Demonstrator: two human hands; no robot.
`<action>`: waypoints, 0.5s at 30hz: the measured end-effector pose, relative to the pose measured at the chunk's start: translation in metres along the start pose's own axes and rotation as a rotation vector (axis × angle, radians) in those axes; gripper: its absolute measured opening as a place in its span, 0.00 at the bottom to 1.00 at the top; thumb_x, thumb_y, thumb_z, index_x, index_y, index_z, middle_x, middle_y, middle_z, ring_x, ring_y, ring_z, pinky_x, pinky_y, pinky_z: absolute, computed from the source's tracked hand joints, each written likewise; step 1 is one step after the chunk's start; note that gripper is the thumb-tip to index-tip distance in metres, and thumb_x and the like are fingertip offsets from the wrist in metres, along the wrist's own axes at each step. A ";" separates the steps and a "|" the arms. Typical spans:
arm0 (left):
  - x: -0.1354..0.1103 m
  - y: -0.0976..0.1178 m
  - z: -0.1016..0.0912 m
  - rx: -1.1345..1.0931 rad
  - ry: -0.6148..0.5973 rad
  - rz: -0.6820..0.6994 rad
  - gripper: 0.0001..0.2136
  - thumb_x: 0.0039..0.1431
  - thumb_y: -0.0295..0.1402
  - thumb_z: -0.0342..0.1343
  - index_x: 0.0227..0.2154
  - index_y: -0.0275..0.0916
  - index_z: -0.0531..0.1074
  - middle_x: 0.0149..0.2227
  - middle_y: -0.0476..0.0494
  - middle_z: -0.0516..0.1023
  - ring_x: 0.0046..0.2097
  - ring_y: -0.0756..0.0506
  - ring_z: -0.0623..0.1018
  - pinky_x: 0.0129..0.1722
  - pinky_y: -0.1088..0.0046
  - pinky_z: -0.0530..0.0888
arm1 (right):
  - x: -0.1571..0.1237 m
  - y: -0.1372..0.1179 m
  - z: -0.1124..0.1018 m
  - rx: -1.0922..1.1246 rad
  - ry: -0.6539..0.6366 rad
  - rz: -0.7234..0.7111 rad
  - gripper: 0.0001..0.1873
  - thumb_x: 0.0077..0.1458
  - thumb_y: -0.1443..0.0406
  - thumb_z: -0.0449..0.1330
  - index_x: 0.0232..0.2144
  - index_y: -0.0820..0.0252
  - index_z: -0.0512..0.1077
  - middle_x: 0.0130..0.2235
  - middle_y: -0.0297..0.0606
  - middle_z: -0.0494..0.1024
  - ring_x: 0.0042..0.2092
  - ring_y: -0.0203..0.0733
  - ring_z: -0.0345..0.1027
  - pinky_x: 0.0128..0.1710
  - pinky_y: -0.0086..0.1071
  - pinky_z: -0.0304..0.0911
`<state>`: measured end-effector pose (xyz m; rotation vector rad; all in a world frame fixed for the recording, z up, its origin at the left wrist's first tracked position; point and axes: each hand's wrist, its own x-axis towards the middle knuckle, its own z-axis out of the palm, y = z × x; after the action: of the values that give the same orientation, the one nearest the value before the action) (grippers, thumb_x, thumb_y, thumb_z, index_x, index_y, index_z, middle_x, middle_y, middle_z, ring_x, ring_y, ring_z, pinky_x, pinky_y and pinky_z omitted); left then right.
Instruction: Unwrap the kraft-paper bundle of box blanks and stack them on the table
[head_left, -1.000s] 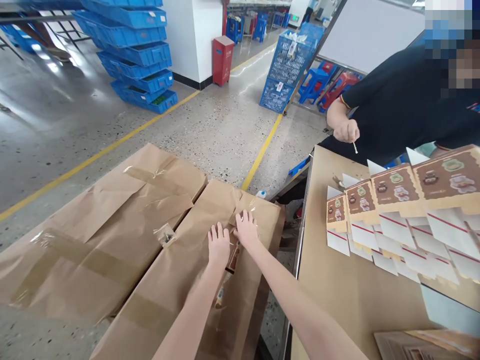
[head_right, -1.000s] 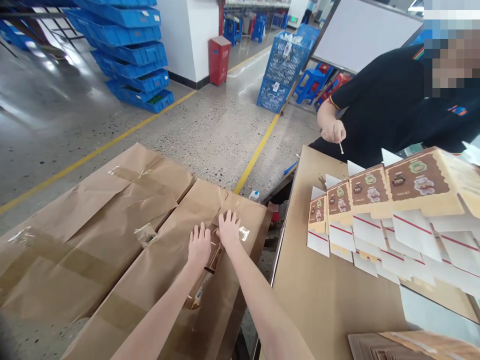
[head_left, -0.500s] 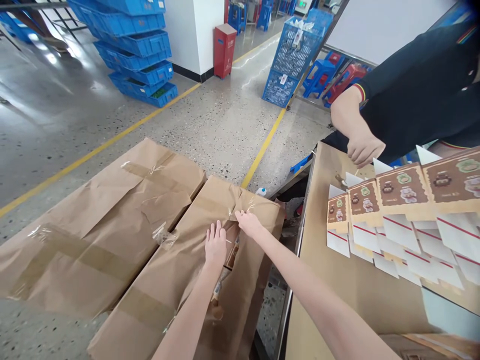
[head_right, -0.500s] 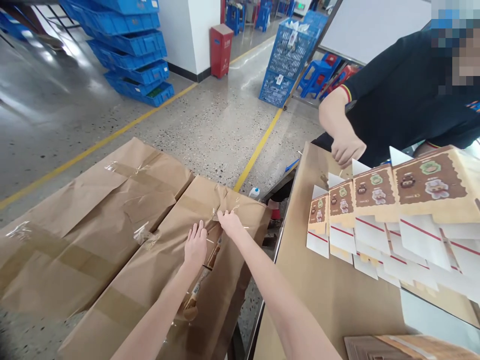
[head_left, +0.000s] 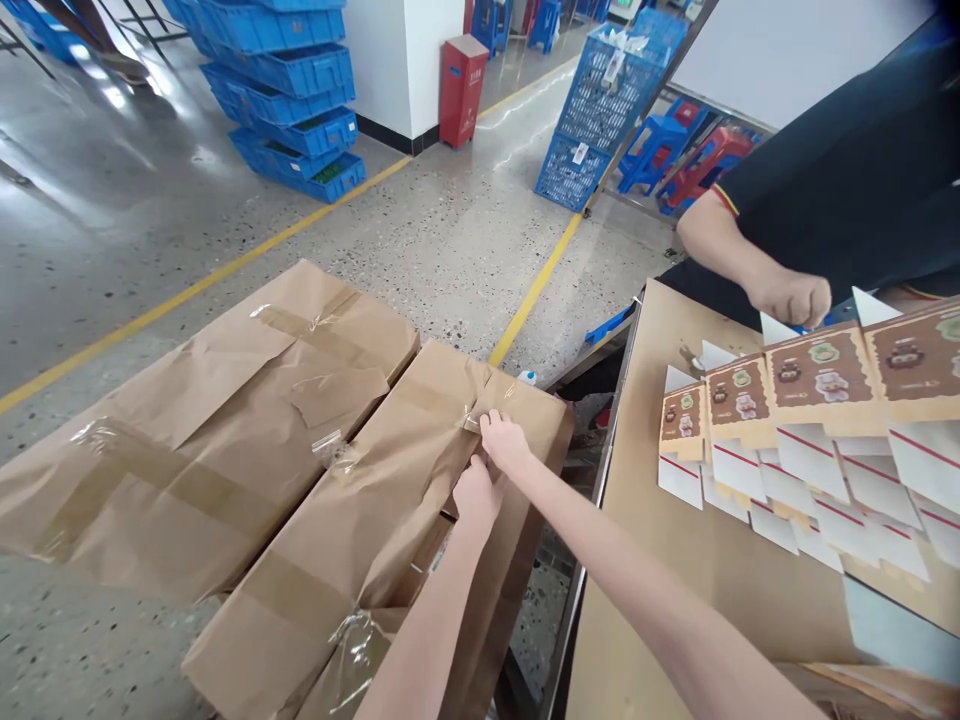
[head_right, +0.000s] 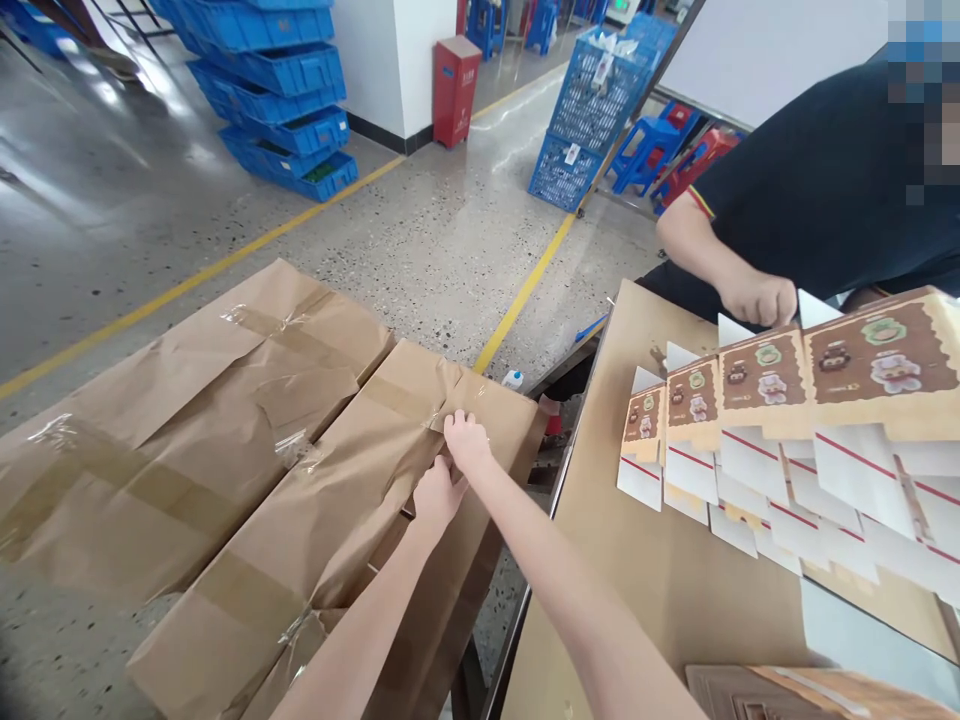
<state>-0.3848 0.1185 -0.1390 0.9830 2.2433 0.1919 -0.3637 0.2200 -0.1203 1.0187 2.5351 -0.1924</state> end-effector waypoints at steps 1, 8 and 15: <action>0.007 0.003 0.002 -0.014 -0.038 -0.034 0.17 0.61 0.43 0.52 0.44 0.34 0.70 0.40 0.42 0.76 0.41 0.47 0.77 0.42 0.63 0.76 | -0.002 -0.004 0.002 -0.021 -0.002 0.053 0.16 0.61 0.62 0.58 0.51 0.60 0.68 0.52 0.42 0.71 0.48 0.46 0.70 0.44 0.43 0.71; 0.024 -0.004 0.001 -0.108 -0.148 0.081 0.13 0.61 0.40 0.53 0.39 0.35 0.72 0.38 0.44 0.76 0.41 0.48 0.77 0.43 0.64 0.75 | 0.004 0.009 0.000 -0.070 -0.235 -0.034 0.13 0.61 0.62 0.59 0.47 0.62 0.70 0.48 0.41 0.75 0.44 0.43 0.72 0.43 0.41 0.71; 0.016 -0.013 0.006 -0.195 -0.079 0.176 0.13 0.63 0.40 0.50 0.40 0.34 0.71 0.34 0.46 0.76 0.36 0.49 0.76 0.40 0.66 0.76 | 0.030 0.046 -0.017 -0.033 -0.352 -0.440 0.12 0.62 0.61 0.58 0.45 0.61 0.71 0.47 0.40 0.76 0.45 0.43 0.72 0.45 0.43 0.69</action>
<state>-0.3965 0.1202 -0.1567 1.0623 2.0236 0.4336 -0.3575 0.2768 -0.1165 0.3586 2.3853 -0.4109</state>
